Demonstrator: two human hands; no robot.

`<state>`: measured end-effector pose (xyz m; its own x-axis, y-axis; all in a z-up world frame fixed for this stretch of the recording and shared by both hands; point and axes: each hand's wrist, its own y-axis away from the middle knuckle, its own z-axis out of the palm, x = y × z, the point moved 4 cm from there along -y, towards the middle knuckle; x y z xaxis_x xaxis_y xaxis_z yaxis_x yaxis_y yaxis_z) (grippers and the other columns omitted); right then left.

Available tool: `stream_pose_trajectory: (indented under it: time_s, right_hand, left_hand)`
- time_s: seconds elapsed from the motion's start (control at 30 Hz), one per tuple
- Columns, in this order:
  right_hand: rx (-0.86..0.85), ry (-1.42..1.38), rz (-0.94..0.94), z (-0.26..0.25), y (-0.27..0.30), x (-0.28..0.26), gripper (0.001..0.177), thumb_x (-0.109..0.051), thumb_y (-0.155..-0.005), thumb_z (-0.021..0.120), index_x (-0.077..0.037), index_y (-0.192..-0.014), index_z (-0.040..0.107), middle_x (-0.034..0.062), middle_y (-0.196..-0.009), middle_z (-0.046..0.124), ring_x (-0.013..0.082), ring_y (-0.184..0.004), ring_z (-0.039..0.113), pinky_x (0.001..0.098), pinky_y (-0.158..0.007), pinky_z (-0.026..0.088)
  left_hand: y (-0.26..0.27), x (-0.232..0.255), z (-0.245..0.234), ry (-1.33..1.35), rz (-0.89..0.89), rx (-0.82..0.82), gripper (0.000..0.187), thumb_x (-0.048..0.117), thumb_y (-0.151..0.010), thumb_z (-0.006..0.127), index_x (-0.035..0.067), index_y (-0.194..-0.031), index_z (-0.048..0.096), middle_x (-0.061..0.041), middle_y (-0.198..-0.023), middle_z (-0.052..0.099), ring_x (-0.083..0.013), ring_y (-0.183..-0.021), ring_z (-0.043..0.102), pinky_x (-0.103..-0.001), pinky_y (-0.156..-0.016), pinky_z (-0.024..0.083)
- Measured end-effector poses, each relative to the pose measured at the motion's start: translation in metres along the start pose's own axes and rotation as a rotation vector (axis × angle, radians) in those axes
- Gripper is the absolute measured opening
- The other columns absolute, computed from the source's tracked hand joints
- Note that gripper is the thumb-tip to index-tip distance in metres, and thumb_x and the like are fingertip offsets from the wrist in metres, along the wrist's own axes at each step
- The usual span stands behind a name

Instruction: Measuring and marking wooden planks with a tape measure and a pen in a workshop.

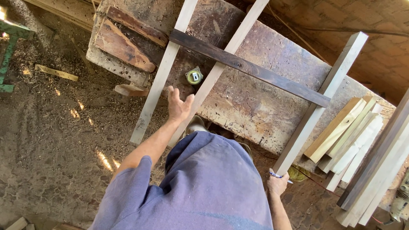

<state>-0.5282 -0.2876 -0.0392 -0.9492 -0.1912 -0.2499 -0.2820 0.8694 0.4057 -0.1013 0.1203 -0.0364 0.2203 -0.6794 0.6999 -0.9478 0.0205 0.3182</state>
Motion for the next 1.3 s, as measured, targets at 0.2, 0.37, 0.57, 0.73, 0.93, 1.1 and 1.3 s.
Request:
stream_pose_trajectory:
  time_s: [0.2,0.37,0.57,0.73,0.93,1.1,1.3]
  right_hand:
    - [-0.004,0.034,-0.013,0.0,-0.002,0.001,0.068,-0.037,-0.09,0.077,-0.002,-0.141,0.047,0.0239,-0.117,0.066,0.04,-0.103,0.066,0.0481,-0.088,0.051]
    - [0.002,0.028,-0.024,0.001,-0.003,0.003,0.069,-0.037,-0.09,0.077,0.0,-0.14,0.047,0.0248,-0.116,0.066,0.0405,-0.103,0.066,0.0474,-0.087,0.05]
    - [-0.013,0.038,0.06,-0.005,0.003,-0.004,0.068,-0.037,-0.089,0.077,-0.005,-0.141,0.047,0.022,-0.117,0.067,0.0388,-0.104,0.066,0.0475,-0.089,0.051]
    - [-0.143,0.022,-0.003,-0.021,-0.001,-0.013,0.072,-0.041,-0.083,0.078,-0.006,-0.141,0.052,0.0209,-0.125,0.067,0.0367,-0.113,0.065,0.0463,-0.095,0.05]
    - [-0.135,-0.158,-0.082,-0.03,-0.02,-0.018,0.077,-0.042,-0.083,0.077,0.0,-0.142,0.053,0.0229,-0.128,0.065,0.0343,-0.114,0.063,0.0427,-0.097,0.05]
    - [-0.007,-0.228,-0.22,-0.024,-0.029,0.0,0.065,-0.037,-0.083,0.077,0.0,-0.134,0.061,0.0211,-0.115,0.07,0.0342,-0.101,0.067,0.0413,-0.087,0.052]
    - [0.023,-0.205,-0.083,-0.012,-0.033,0.006,0.07,-0.049,-0.082,0.077,-0.017,-0.141,0.058,0.0204,-0.122,0.069,0.0393,-0.113,0.065,0.0482,-0.098,0.051]
  left_hand:
    - [-0.008,-0.004,-0.023,0.113,-0.085,0.076,0.106,0.073,-0.093,0.045,-0.008,-0.156,0.019,-0.033,-0.165,0.01,-0.0422,-0.155,0.01,-0.049,-0.126,0.013]
    - [-0.001,0.002,-0.025,0.142,-0.066,0.069,0.106,0.074,-0.09,0.048,-0.006,-0.156,0.025,-0.031,-0.162,0.025,-0.0411,-0.151,0.028,-0.045,-0.123,0.026]
    - [0.029,0.021,-0.021,-0.107,-0.198,-0.273,0.081,0.046,-0.091,0.066,-0.005,-0.148,0.038,-0.023,-0.141,0.052,-0.0361,-0.128,0.055,-0.048,-0.103,0.051]
    - [0.038,0.008,-0.013,-0.299,-0.158,-0.332,0.08,0.059,-0.086,0.07,0.001,-0.135,0.047,-0.01,-0.094,0.066,-0.0264,-0.078,0.069,-0.041,-0.068,0.059]
    - [0.069,-0.01,0.028,-0.252,-0.31,-0.382,0.051,0.047,-0.089,0.065,0.006,-0.119,0.056,-0.011,-0.107,0.072,-0.0243,-0.077,0.071,-0.037,-0.062,0.058]
    - [0.089,0.013,0.055,-0.177,-0.335,-0.302,0.058,0.041,-0.085,0.067,0.003,-0.127,0.055,-0.013,-0.107,0.07,-0.0273,-0.087,0.071,-0.04,-0.071,0.059]
    - [0.1,0.02,0.074,-0.17,-0.359,-0.223,0.06,0.045,-0.075,0.068,0.012,-0.124,0.059,-0.015,-0.113,0.071,-0.0318,-0.104,0.068,-0.045,-0.086,0.056]
